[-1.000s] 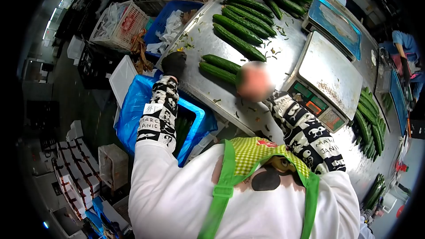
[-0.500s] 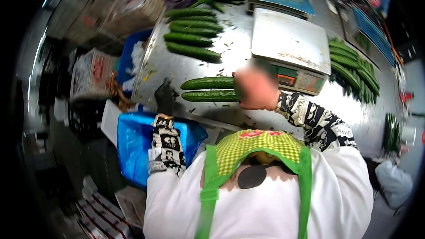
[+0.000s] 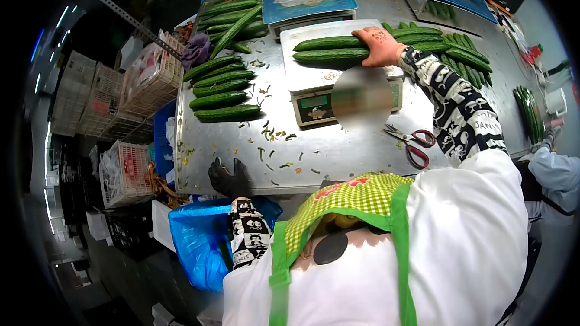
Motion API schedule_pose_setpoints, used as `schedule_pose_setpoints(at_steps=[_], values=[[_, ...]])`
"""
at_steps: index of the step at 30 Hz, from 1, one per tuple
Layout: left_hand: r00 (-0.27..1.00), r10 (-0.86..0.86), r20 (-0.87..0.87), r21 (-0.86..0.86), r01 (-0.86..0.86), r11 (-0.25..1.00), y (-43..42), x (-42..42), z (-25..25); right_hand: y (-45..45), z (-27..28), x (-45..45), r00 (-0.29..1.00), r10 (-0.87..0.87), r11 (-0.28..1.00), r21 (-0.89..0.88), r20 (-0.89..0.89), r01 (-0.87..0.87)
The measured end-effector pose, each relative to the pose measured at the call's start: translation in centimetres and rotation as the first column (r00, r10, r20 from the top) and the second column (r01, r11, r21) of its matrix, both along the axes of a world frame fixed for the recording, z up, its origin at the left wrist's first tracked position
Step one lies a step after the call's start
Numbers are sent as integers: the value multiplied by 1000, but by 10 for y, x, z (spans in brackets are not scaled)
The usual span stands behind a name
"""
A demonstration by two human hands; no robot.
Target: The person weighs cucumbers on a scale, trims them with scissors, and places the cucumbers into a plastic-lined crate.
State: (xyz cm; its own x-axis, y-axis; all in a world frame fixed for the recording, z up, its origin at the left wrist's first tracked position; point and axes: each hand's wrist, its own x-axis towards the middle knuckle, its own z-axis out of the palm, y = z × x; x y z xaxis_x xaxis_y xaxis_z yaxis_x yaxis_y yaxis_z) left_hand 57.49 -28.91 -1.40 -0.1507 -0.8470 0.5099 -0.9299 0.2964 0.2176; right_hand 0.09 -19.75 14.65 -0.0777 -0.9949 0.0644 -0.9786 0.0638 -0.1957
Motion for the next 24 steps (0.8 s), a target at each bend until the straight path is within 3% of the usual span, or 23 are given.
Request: schedule_pose_setpoints(at_steps=[4, 6, 7, 9, 10, 13, 16, 22, 24], values=[[1000, -20, 16, 86, 19, 996, -3, 0, 0, -5, -13, -9, 996, -85, 985, 150, 14, 82], [996, -15, 88, 3, 15, 1000, 0, -10, 6, -7, -11, -7, 995, -89, 984, 156, 39, 82], [991, -7, 137, -32, 11, 999, 4, -11, 10, -5, -3, 1, 995, -99, 990, 104, 32, 96], [976, 66, 208, 55, -79, 995, 7, -19, 20, -1, 14, 17, 992, -121, 993, -2, 20, 121], [967, 85, 240, 83, -108, 991, 9, -23, 26, -2, 5, 9, 997, -70, 987, -142, 46, 75], [962, 126, 242, 36, -138, 990, 7, -22, 18, -15, 5, -11, 993, -61, 984, -159, 103, 77], [947, 221, 231, 88, -247, 965, 20, -37, 16, -19, 6, -16, 996, -93, 965, -247, 0, 90], [990, 127, 69, 221, -139, 965, 82, -110, 22, -23, 21, -2, 993, -119, 989, -87, -26, 116], [983, 130, 130, 229, -158, 961, 101, -130, 16, -23, 28, 10, 992, -109, 993, 26, -58, 111]])
